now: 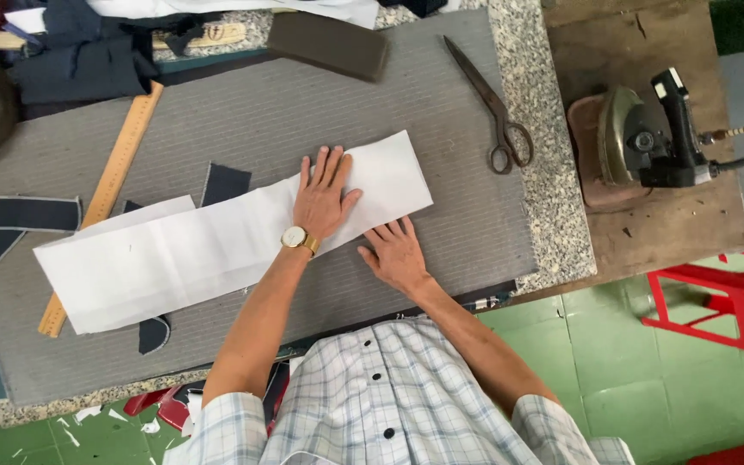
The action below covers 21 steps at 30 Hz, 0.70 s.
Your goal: The person irons a dark fabric piece on a worktable, then folds and cuts a white paper sheet into strips using scissors. The person also handles and sets aside dark fabric pieces during the process.
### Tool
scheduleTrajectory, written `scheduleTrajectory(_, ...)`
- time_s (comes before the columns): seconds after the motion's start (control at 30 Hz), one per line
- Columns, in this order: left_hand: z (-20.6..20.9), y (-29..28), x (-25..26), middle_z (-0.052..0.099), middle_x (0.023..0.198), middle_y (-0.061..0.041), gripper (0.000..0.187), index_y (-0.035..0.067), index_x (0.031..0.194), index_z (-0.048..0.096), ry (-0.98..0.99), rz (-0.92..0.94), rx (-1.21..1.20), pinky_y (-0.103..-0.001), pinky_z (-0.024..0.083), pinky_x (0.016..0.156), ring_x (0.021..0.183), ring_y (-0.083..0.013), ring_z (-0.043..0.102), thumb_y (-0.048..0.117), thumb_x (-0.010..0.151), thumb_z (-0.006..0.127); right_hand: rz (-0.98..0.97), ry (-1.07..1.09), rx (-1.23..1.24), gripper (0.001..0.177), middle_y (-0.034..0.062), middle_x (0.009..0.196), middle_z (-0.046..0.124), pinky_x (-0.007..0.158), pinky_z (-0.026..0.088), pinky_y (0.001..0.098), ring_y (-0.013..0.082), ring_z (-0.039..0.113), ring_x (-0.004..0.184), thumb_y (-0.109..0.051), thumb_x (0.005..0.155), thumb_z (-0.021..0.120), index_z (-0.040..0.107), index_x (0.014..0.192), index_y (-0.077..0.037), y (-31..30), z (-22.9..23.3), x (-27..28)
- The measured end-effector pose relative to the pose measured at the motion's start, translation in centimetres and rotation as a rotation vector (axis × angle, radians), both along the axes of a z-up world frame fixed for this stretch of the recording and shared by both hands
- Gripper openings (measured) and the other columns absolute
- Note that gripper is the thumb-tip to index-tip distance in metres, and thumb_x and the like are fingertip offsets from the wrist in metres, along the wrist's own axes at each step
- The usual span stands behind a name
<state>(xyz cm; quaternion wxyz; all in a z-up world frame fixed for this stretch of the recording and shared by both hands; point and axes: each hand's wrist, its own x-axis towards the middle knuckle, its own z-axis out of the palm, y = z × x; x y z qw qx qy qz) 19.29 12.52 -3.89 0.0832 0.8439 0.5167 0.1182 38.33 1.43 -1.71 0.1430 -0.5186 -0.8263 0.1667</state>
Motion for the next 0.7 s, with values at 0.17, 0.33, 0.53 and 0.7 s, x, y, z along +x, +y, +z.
scheduleTrajectory(0.17, 0.7, -0.8, -3.4, 0.048, 0.152, -0.015, 0.069, 0.012, 0.158, 0.036, 0.046, 0.118, -0.047, -0.057, 0.026, 0.118, 0.143, -0.0315, 0.042, 0.047, 0.101, 0.055, -0.034, -0.044, 0.022, 0.044, 0.0055, 0.133, 0.065, 0.108, 0.033, 0.0517, 0.0278, 0.053, 0.131, -0.040, 0.102, 0.056, 0.065, 0.138, -0.016, -1.1, 0.7, 0.9)
scheduleTrajectory(0.33, -0.5, -2.2, -9.7, 0.059, 0.125, -0.007, 0.061, 0.017, 0.146, 0.052, 0.220, 0.192, -0.042, -0.056, 0.029, 0.113, 0.121, -0.0247, 0.052, 0.046, 0.093, 0.063, -0.165, 0.110, 0.139, 0.008, -0.0038, 0.078, 0.070, 0.089, 0.047, 0.0383, 0.0186, 0.069, 0.083, -0.023, 0.093, 0.068, 0.074, 0.089, -0.019, -0.7, 2.1, 3.7)
scheduleTrajectory(0.53, -0.1, -2.9, -10.3, 0.072, 0.101, -0.007, 0.027, 0.017, 0.115, 0.069, 0.086, 0.208, -0.260, -0.049, 0.044, 0.099, 0.101, -0.0267, 0.067, 0.034, 0.095, 0.067, -0.230, 0.425, 0.325, 0.012, -0.0058, 0.073, 0.064, 0.079, 0.048, 0.0331, 0.0183, 0.064, 0.076, -0.020, 0.098, 0.066, 0.074, 0.090, -0.020, 2.4, 7.4, 2.6)
scheduleTrajectory(0.7, 9.4, -3.8, -6.7, 0.077, 0.091, -0.007, 0.018, 0.021, 0.106, 0.070, -0.183, 0.224, -0.400, -0.049, 0.057, 0.080, 0.088, -0.0361, 0.075, 0.035, 0.096, 0.064, -0.277, 0.653, -0.102, 0.030, 0.0115, 0.100, 0.076, 0.087, 0.056, 0.0415, 0.0266, 0.073, 0.095, -0.023, 0.097, 0.069, 0.070, 0.123, -0.009, 0.4, 12.0, -0.7)
